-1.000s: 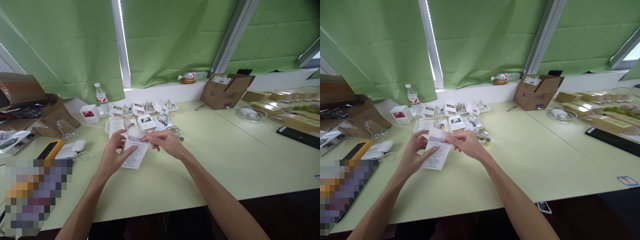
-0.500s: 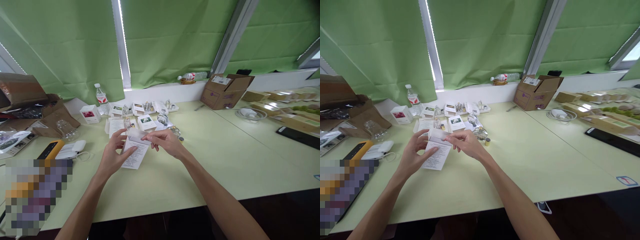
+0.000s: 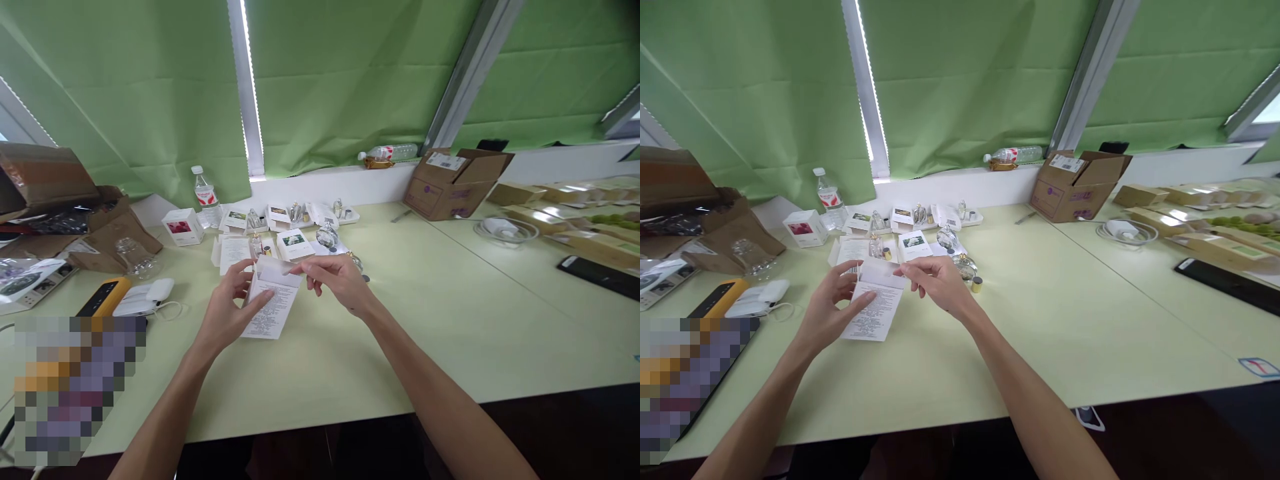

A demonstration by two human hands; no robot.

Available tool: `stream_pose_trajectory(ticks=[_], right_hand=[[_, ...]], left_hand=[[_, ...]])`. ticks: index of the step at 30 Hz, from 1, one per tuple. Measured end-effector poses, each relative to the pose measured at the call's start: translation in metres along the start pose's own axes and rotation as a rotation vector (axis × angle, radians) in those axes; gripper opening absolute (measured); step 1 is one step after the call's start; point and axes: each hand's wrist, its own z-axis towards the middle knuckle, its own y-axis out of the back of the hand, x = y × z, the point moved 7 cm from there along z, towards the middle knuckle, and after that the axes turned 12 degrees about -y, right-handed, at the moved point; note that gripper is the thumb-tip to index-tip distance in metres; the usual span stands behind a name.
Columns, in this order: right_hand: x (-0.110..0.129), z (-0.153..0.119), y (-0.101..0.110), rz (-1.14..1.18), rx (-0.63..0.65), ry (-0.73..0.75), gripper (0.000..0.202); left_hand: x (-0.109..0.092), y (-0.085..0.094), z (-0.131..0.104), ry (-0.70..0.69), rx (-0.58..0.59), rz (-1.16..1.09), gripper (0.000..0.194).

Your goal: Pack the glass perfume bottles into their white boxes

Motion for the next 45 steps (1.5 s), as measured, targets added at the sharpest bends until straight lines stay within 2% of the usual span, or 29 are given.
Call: stream_pose_trajectory(ticks=[5,9,13,16,19,25,28,31,35,39,42,45], right_hand=[[-0.003,0.002,0.006,-0.010,-0.060,-0.003,0.034],[-0.004,0.003,0.009,0.003,-0.100,-0.003,0.031],[-0.005,0.004,0.008,-0.013,-0.093,-0.005,0.032],[-0.006,0.004,0.004,-0.038,-0.054,-0.029,0.033],[-0.007,0.003,-0.005,-0.089,0.065,-0.083,0.036],[-0.023,-0.009,-0.034,-0.307,0.449,-0.246,0.044],[-0.032,-0.013,-0.044,-0.349,0.556,-0.283,0.042],[-0.035,-0.013,-0.048,-0.415,0.558,-0.263,0.041],[-0.028,-0.012,-0.049,-0.490,0.521,-0.147,0.034],[-0.028,-0.014,-0.050,-0.467,0.570,-0.138,0.040],[-0.031,-0.012,-0.047,-0.460,0.554,-0.152,0.042],[-0.030,-0.010,-0.043,-0.441,0.518,-0.142,0.035]], left_hand=[[0.010,-0.004,-0.001,0.088,0.080,-0.055,0.059],[0.020,-0.013,-0.006,0.222,0.198,-0.162,0.062],[0.027,-0.021,-0.014,0.360,0.317,-0.177,0.065],[0.032,-0.020,-0.016,0.389,0.329,-0.119,0.069],[0.038,-0.016,-0.015,0.378,0.310,-0.026,0.070],[0.051,-0.009,-0.016,0.380,0.287,0.091,0.068],[0.054,-0.008,-0.015,0.382,0.278,0.111,0.066],[0.055,-0.006,-0.013,0.359,0.239,0.166,0.064],[0.053,-0.004,-0.011,0.305,0.190,0.263,0.062],[0.050,-0.006,-0.009,0.235,0.199,0.339,0.066],[0.048,-0.007,-0.009,0.172,0.212,0.388,0.075],[0.045,-0.011,-0.010,0.109,0.252,0.420,0.081]])
